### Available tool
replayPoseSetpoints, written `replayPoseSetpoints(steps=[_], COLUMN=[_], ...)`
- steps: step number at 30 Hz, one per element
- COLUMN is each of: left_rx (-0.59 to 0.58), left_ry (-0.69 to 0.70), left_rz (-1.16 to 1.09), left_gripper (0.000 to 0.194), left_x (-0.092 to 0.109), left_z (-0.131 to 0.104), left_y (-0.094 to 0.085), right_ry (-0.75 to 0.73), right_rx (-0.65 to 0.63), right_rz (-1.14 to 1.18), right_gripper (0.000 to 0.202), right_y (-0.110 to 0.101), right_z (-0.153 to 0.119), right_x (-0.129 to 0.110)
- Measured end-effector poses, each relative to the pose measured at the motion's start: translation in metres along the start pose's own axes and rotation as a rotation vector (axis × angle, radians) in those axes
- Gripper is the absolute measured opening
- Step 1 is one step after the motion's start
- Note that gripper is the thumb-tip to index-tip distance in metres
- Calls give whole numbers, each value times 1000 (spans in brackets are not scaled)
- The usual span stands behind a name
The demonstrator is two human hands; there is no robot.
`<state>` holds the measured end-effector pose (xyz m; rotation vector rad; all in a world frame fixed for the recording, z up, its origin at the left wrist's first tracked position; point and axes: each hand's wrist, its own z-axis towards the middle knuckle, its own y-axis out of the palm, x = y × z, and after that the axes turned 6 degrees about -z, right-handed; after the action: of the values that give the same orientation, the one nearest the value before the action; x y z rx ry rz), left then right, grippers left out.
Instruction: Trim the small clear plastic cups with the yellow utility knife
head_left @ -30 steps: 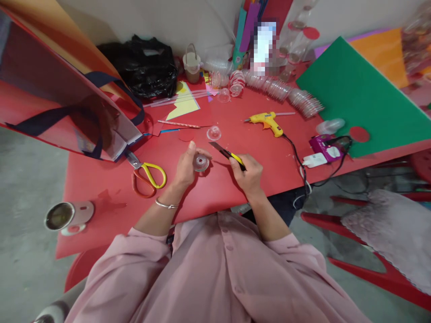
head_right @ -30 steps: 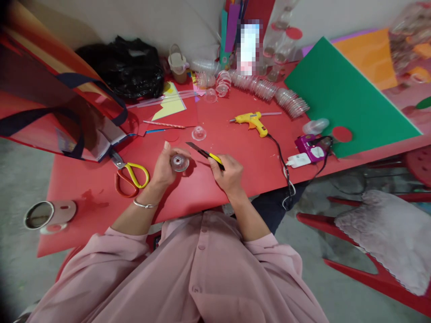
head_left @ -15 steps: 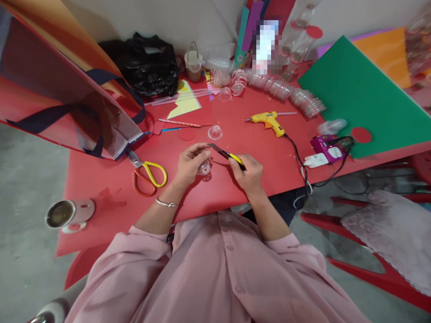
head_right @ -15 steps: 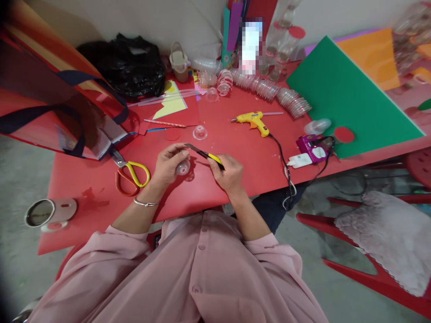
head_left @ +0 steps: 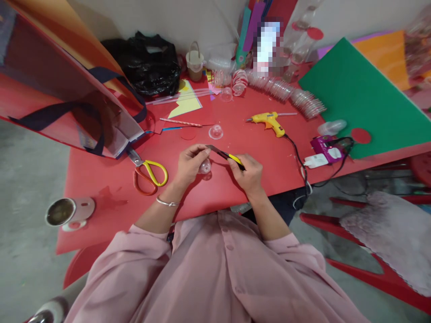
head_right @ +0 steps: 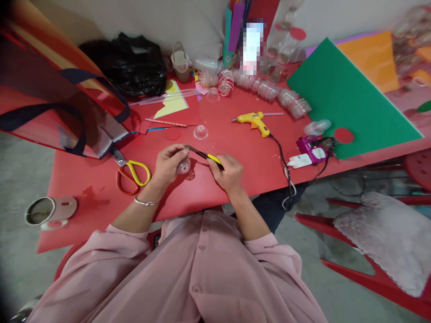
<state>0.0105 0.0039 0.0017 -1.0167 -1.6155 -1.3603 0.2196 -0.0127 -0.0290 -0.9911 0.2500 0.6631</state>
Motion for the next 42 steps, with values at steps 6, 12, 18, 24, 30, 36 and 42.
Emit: replayPoseSetpoints(steps=[6, 12, 18, 24, 30, 36, 42], left_rx=[36, 44, 74, 59, 96, 67, -26], left_ry=[2, -1, -3, -37, -10, -160, -109], left_rz=[11, 32, -22, -59, -84, -350, -303], left_gripper=[19, 20, 22, 33, 28, 31, 47], left_x=[-2, -3, -3, -3, -4, 1, 1], left_z=[2, 3, 4, 5, 8, 15, 9], left_y=[-1, -1, 2, 2, 0, -3, 2], right_ry=[-18, -12, -4, 5, -1, 17, 79], right_rx=[19, 21, 15, 17, 22, 22, 44], right_rz=[13, 21, 16, 17, 11, 14, 19], right_gripper=[26, 25, 26, 27, 26, 28, 32], right_y=[0, 1, 0, 1, 1, 1, 2], right_z=[0, 0, 0, 0, -1, 0, 2], right_x=[0, 1, 1, 1, 1, 0, 2])
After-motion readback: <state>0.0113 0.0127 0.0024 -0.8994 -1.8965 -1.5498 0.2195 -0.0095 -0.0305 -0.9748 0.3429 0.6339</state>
